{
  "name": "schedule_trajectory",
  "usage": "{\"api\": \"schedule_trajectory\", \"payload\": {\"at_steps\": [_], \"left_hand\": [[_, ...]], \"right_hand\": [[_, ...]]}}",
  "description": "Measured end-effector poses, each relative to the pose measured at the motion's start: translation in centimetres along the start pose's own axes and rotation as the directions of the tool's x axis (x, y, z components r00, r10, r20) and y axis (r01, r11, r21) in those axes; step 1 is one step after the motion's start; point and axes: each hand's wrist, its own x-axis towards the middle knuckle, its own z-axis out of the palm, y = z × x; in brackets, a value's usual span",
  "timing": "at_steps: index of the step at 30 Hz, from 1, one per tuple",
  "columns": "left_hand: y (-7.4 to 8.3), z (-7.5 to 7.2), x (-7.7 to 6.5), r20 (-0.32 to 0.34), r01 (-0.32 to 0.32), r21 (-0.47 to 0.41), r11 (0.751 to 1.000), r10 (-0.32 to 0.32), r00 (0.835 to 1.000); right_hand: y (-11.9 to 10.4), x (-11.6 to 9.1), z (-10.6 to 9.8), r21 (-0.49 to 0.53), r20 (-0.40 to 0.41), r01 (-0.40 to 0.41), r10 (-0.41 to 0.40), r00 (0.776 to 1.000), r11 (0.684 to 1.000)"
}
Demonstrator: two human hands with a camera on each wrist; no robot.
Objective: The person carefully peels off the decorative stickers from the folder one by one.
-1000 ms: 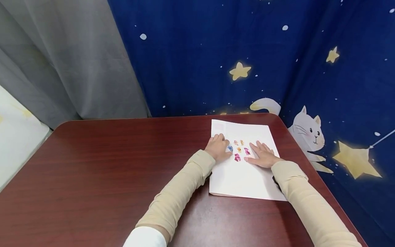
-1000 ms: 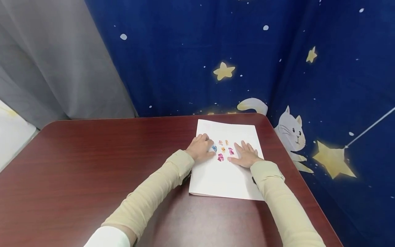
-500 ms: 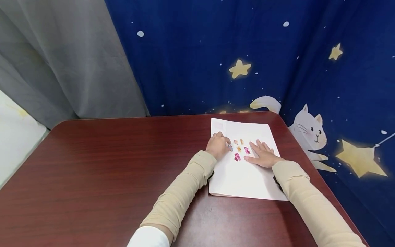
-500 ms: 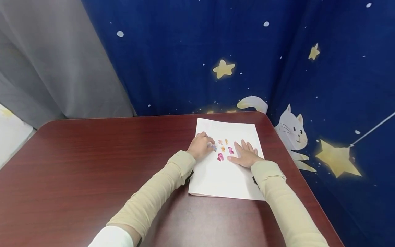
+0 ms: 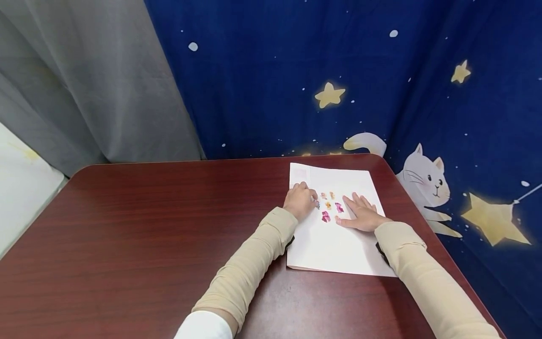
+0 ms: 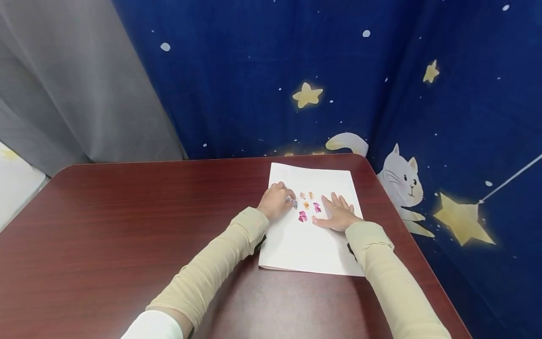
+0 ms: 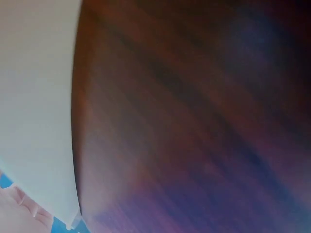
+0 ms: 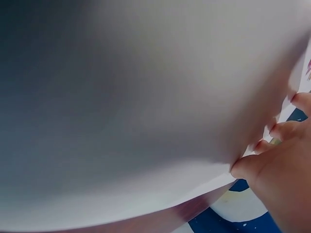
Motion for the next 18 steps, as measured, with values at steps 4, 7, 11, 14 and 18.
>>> {"api": "schedule_trajectory", "payload": {"at_steps": [4, 7, 11, 14, 18], "left_hand": [[0.03, -0.01, 0.01, 0.002, -0.030, 0.016, 0.999, 0.030, 1.000], [0.10, 0.04, 0.02, 0.003, -0.052, 0.006, 0.999, 0.052, 0.999], [0.08, 0.14, 0.10, 0.000, -0.049, -0.026, 0.998, 0.049, 0.999], [-0.03, 0.10, 0.12, -0.002, -0.039, -0.055, 0.998, 0.039, 0.999], [-0.12, 0.05, 0.11, -0.001, -0.046, -0.086, 0.995, 0.046, 0.999]], "right_hand": [[-0.16, -0.01, 0.05, -0.013, -0.022, 0.001, -0.001, 1.000, 1.000], [-0.18, -0.09, 0.05, -0.032, -0.052, 0.005, -0.007, 0.999, 0.999], [-0.15, -0.02, 0.04, -0.070, -0.085, 0.008, -0.014, 0.996, 0.998], [-0.16, 0.15, 0.05, -0.090, -0.090, 0.002, -0.010, 0.996, 0.996], [-0.22, 0.32, 0.05, -0.096, -0.093, 0.002, -0.011, 0.996, 0.995]]}}
